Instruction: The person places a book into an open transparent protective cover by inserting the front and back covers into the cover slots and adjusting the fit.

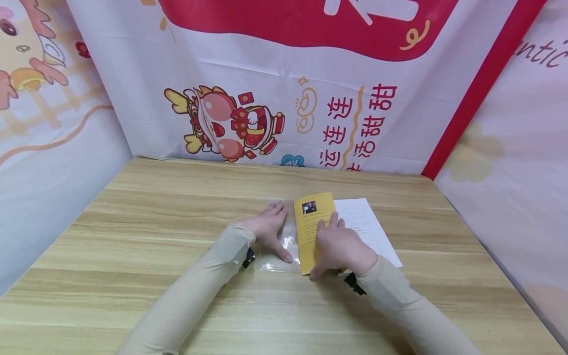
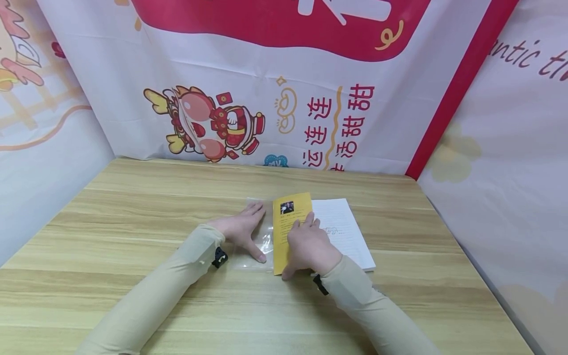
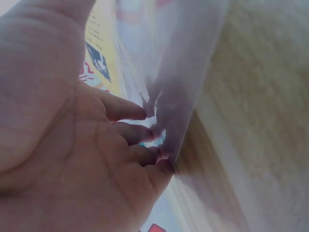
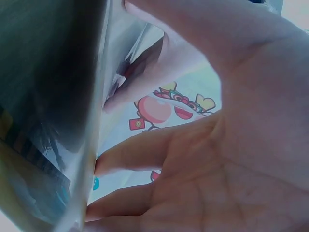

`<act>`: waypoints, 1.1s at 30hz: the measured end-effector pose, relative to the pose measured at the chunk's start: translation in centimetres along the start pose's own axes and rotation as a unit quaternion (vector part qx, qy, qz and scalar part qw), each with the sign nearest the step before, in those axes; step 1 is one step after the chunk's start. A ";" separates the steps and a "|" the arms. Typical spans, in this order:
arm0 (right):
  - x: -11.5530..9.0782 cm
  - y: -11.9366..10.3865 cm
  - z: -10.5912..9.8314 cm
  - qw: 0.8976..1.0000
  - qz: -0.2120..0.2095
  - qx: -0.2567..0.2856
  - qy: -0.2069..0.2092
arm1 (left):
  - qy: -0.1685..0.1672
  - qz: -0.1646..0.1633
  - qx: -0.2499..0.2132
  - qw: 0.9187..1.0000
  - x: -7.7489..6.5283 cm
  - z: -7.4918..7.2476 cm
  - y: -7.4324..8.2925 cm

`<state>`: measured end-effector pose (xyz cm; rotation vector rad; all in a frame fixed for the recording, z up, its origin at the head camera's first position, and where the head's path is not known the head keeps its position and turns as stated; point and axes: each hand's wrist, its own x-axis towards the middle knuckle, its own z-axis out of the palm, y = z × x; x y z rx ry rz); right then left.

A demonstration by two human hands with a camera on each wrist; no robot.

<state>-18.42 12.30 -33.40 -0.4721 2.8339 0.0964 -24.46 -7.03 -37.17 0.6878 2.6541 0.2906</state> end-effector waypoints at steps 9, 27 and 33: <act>0.2 -0.4 0.2 1.000 -0.002 -0.014 0.015 | 0.010 0.006 -0.002 1.000 -0.2 0.0 -0.2; 0.3 0.0 0.3 1.000 -0.004 0.009 0.029 | 0.000 0.006 0.023 1.000 0.2 0.0 -0.2; 0.4 0.0 0.4 1.000 -0.002 0.006 0.028 | -0.002 0.007 0.024 1.000 0.2 0.1 -0.3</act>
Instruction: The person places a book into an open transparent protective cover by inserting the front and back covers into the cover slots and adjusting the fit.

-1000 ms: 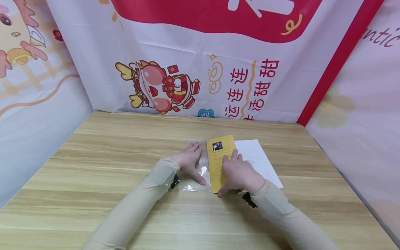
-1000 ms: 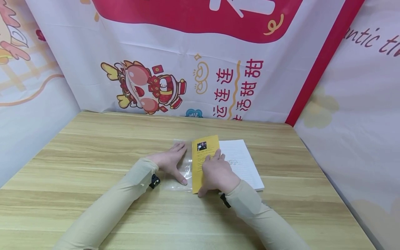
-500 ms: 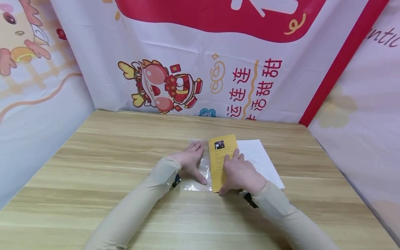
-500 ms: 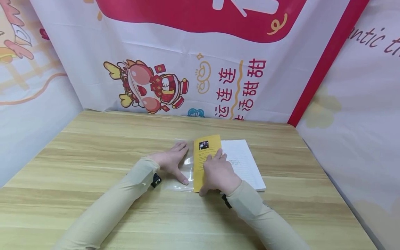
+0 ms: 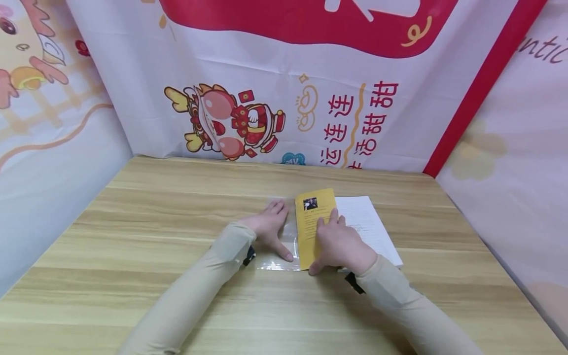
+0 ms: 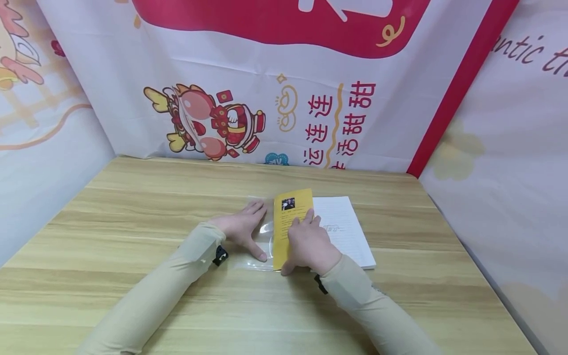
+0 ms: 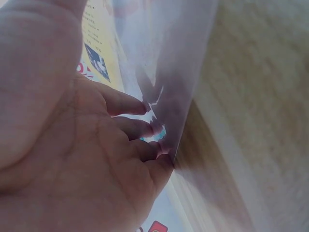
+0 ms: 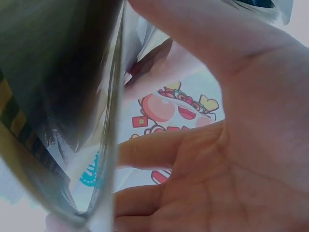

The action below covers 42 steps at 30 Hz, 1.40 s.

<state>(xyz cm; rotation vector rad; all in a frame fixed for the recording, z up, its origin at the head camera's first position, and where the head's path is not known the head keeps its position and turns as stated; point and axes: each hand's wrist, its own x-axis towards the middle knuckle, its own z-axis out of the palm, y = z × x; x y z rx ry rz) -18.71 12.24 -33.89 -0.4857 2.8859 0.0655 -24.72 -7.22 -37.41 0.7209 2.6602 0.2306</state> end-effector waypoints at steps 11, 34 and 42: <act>0.0 -0.1 0.2 1.000 -0.020 -0.013 0.008 | -0.004 -0.001 -0.006 1.000 -0.2 0.0 0.0; -0.1 -0.2 0.3 1.000 -0.022 -0.018 0.010 | -0.009 -0.006 0.007 1.000 0.0 0.0 0.1; 0.0 -0.2 0.3 1.000 -0.020 -0.010 0.009 | -0.005 -0.003 0.005 1.000 -0.2 -0.1 0.1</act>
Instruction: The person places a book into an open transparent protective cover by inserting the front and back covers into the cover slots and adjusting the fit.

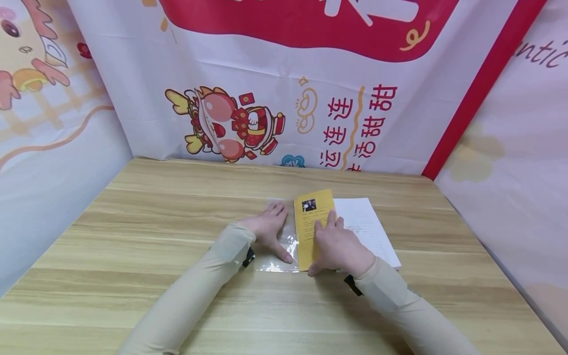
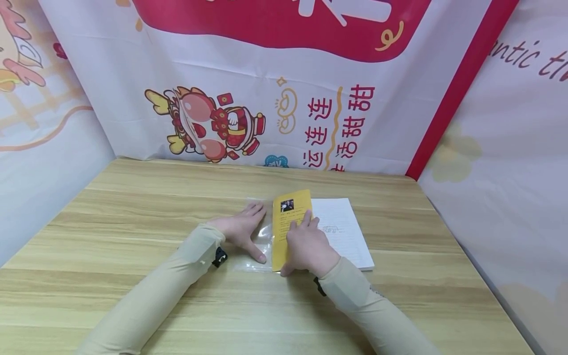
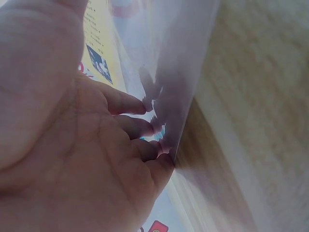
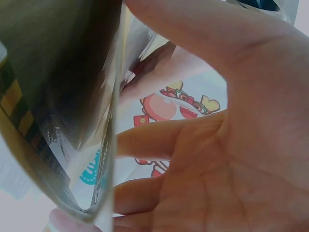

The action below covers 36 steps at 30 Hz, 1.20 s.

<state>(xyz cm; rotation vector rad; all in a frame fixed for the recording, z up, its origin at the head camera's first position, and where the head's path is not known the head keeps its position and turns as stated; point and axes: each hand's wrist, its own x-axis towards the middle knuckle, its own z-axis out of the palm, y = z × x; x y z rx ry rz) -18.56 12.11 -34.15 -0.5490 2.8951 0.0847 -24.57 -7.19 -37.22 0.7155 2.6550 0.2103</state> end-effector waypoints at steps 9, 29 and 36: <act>-0.2 -0.3 0.0 1.000 0.011 0.009 -0.009 | 0.006 0.005 -0.003 1.000 -0.1 0.0 0.1; -0.5 -0.2 0.0 1.000 -0.019 0.015 0.003 | 0.005 0.005 -0.006 1.000 -0.2 0.0 0.2; -0.5 -0.3 0.0 1.000 -0.020 0.014 0.006 | 0.005 0.013 -0.001 1.000 -0.4 -0.1 0.1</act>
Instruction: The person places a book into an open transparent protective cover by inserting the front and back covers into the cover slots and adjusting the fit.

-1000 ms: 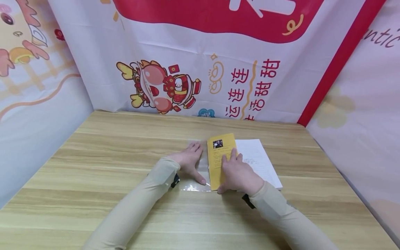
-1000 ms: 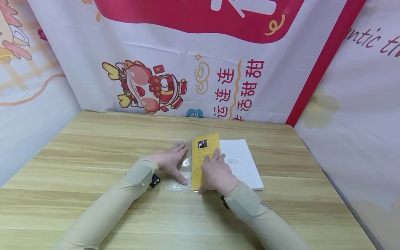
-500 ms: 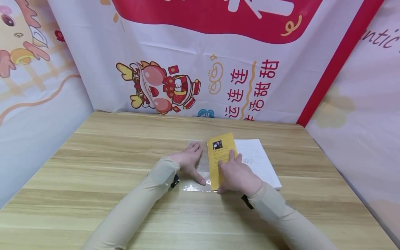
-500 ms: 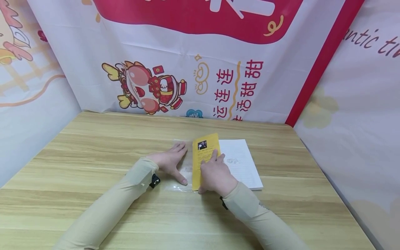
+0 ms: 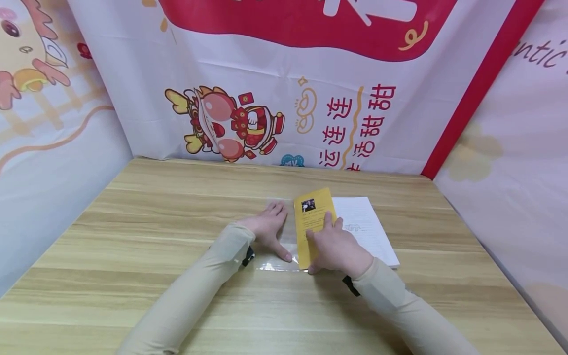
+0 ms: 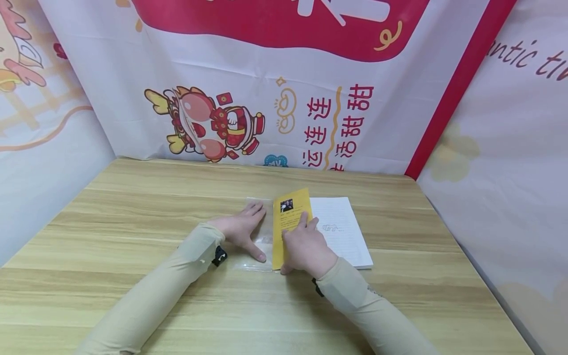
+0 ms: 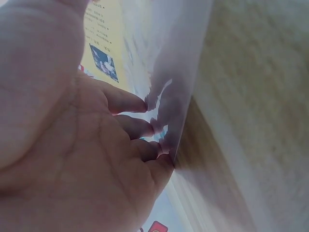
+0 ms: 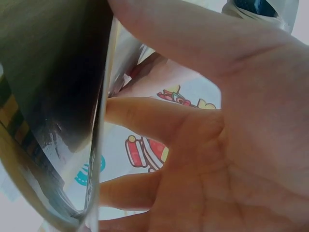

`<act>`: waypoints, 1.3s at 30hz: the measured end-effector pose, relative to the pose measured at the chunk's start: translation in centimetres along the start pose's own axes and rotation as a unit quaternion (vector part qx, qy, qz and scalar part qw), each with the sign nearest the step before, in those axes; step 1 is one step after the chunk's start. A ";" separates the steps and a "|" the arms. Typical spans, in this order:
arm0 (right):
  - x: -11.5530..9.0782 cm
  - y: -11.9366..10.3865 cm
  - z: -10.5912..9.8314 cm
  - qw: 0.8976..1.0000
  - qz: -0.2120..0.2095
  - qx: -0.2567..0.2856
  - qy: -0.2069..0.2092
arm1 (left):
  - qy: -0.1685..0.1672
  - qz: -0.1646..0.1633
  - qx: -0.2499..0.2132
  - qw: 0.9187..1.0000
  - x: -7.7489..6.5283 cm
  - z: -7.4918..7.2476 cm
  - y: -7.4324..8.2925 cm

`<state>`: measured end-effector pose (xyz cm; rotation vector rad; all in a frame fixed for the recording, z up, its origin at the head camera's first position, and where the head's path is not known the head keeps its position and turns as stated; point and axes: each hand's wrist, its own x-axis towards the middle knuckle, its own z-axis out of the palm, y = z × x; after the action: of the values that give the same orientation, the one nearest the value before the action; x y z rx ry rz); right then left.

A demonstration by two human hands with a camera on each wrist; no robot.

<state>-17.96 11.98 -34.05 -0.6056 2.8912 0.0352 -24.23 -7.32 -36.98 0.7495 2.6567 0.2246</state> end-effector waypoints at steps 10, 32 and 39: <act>-0.2 -0.2 -0.1 1.000 0.001 -0.001 -0.002 | -0.002 0.001 0.001 1.000 0.0 -0.1 0.0; 0.4 2.0 -1.8 0.998 -0.033 0.042 -0.019 | -0.004 -0.005 0.009 1.000 0.4 0.1 -0.2; 1.2 4.4 -2.7 0.994 -0.002 0.110 0.014 | 0.000 -0.008 0.005 1.000 0.5 0.2 -0.1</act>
<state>-21.28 15.37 -31.74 -0.5750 2.8667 -0.2911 -24.55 -7.14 -37.30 0.7311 2.6652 0.2078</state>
